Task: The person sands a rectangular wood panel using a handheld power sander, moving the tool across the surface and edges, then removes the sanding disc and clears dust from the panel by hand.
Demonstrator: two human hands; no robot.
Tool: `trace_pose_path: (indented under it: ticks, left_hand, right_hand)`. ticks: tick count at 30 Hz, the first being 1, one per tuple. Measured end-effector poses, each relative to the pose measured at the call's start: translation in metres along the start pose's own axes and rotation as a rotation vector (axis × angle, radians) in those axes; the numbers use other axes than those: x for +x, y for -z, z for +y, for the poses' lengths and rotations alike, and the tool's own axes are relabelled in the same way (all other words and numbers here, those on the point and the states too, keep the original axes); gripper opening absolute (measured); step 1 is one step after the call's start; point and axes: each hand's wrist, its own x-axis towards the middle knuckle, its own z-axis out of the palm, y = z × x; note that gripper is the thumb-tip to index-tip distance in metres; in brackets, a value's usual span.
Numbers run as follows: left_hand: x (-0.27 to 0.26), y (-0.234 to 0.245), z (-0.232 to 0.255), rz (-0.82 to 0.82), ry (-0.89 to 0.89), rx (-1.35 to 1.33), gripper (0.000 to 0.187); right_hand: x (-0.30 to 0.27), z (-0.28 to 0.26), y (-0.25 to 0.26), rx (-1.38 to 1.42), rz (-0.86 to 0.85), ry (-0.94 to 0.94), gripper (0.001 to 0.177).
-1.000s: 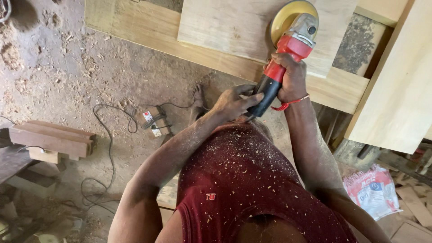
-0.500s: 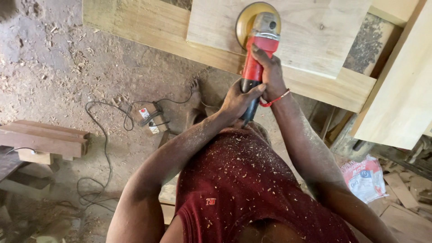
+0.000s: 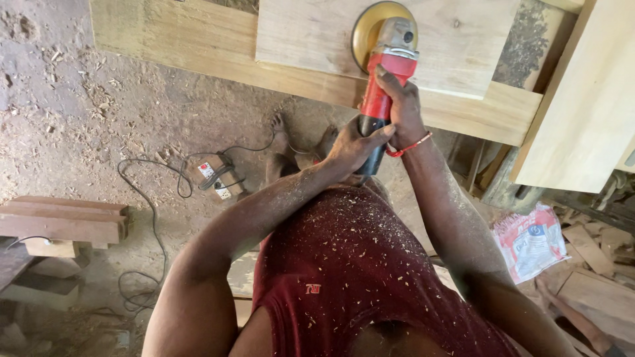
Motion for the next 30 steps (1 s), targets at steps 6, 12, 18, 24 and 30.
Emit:
trace_pose_path:
  ticks: [6,12,18,24,30]
  left_hand:
    - [-0.019,0.011,-0.003,-0.026,-0.009,-0.182,0.073]
    - [-0.012,-0.005,-0.011,-0.078,-0.068,-0.196,0.078]
    - [-0.018,0.006,-0.014,0.032,0.025,-0.142,0.085]
    - [-0.014,-0.004,-0.019,-0.060,-0.049,-0.215,0.083]
    - [-0.008,-0.013,-0.022,-0.089,-0.043,-0.178,0.082]
  right_hand:
    - [-0.002,0.015,-0.010,-0.061,-0.027,0.033,0.035]
    - [-0.012,0.003,0.005,-0.042,-0.006,0.003,0.031]
    - [-0.004,0.012,-0.012,-0.111,-0.077,0.057,0.029]
    - [-0.008,0.009,0.002,-0.103,-0.067,0.070,0.027]
    - [-0.017,0.001,0.009,-0.059,-0.017,0.008,0.028]
